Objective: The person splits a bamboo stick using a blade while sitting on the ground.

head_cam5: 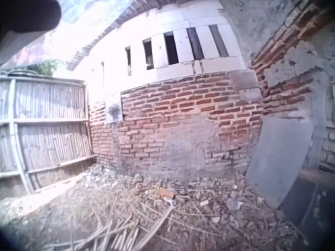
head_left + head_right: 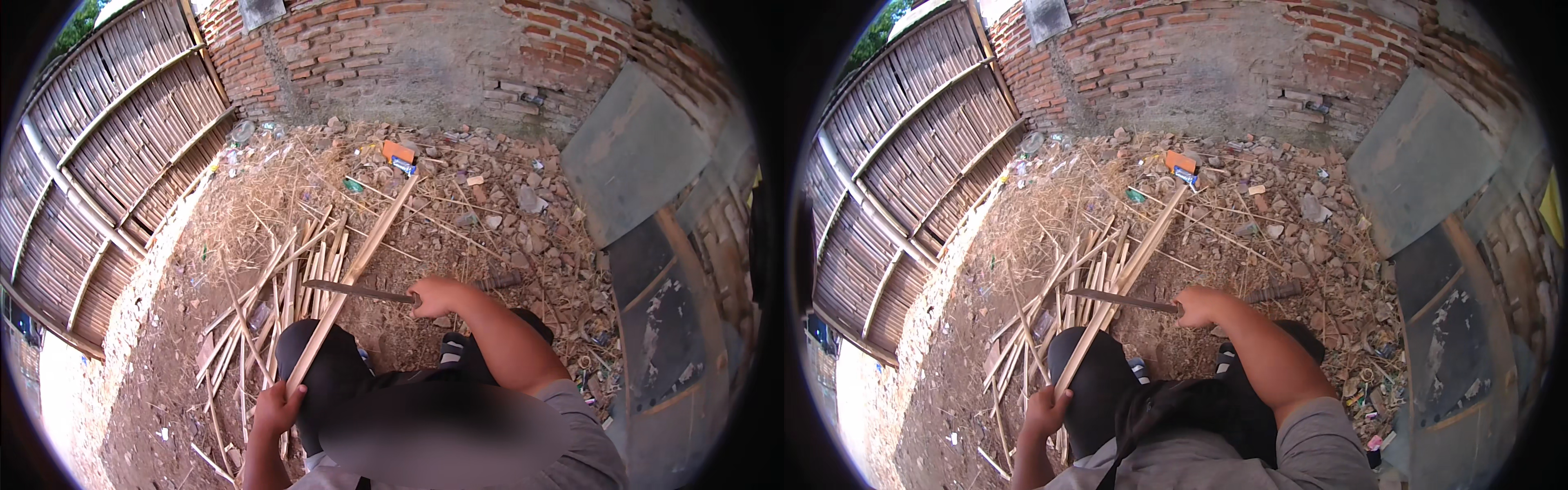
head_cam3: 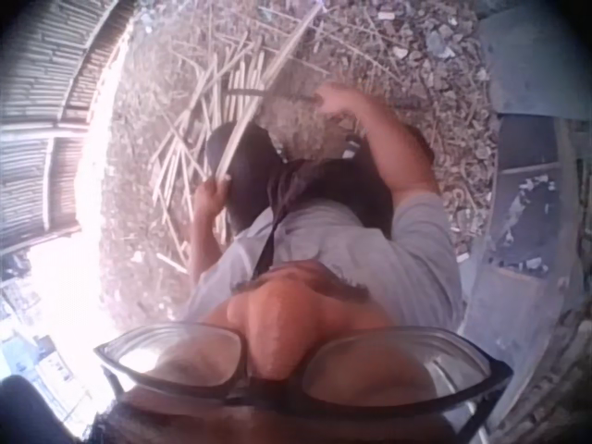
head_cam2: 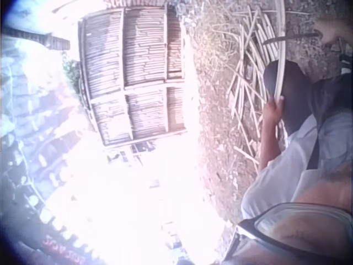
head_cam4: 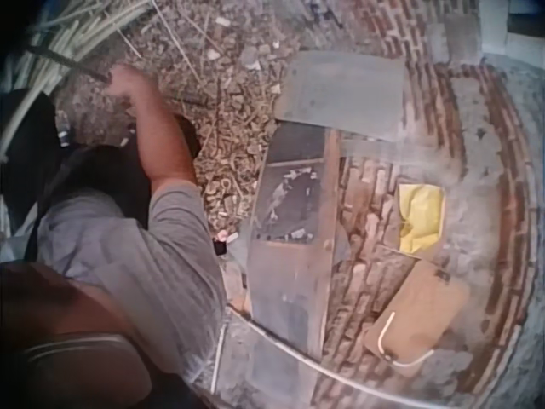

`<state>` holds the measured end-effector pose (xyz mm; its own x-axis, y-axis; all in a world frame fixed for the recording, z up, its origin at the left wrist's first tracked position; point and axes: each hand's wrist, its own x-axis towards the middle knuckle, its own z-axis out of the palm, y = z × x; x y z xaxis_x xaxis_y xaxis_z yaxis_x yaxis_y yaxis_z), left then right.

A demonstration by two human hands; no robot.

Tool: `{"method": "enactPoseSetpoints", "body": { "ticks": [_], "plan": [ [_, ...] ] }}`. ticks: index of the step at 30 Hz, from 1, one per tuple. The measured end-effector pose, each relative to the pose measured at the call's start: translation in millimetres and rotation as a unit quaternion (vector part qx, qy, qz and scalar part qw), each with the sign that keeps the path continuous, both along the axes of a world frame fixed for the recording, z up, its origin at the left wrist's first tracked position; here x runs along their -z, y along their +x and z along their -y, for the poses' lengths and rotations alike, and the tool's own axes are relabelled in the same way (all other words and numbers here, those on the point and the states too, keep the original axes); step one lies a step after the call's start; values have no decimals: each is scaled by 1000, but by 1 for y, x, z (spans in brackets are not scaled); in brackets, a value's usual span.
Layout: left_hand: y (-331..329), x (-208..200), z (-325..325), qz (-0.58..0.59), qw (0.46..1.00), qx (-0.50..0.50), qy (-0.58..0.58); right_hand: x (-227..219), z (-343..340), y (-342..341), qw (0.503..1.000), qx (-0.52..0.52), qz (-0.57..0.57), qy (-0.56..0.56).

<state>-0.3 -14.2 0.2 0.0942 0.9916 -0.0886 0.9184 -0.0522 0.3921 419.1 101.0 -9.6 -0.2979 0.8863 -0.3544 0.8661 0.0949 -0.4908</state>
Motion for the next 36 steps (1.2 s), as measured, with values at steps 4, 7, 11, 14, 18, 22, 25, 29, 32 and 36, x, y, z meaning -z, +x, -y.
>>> {"method": "enactPoseSetpoints", "body": {
  "ticks": [4,7,11,14,18,22,25,29,32,36],
  "plan": [
    [-1,5,-1,8,1000,8,9,6,-10,23,999,9,-29,43],
    [-5,12,-2,27,999,11,20,6,-15,41,995,90,-45,15],
    [-7,16,-2,26,999,2,20,-5,-15,41,989,142,-39,-25],
    [-4,15,-2,26,999,5,21,6,-12,37,990,126,-65,1],
    [0,5,0,16,1000,-2,10,2,-8,16,999,41,-9,-26],
    [0,6,0,10,1000,-2,6,12,-4,2,999,-8,-30,24],
    [0,6,1,14,1000,-4,18,-3,-9,10,1000,-4,-15,2],
    [-4,11,0,13,1000,-3,17,4,-12,34,996,68,-49,12],
    [-1,11,-2,18,1000,1,15,16,-18,49,989,131,-63,22],
    [0,7,-1,15,1000,-2,12,19,-16,45,988,134,-73,37]
  ]
}}
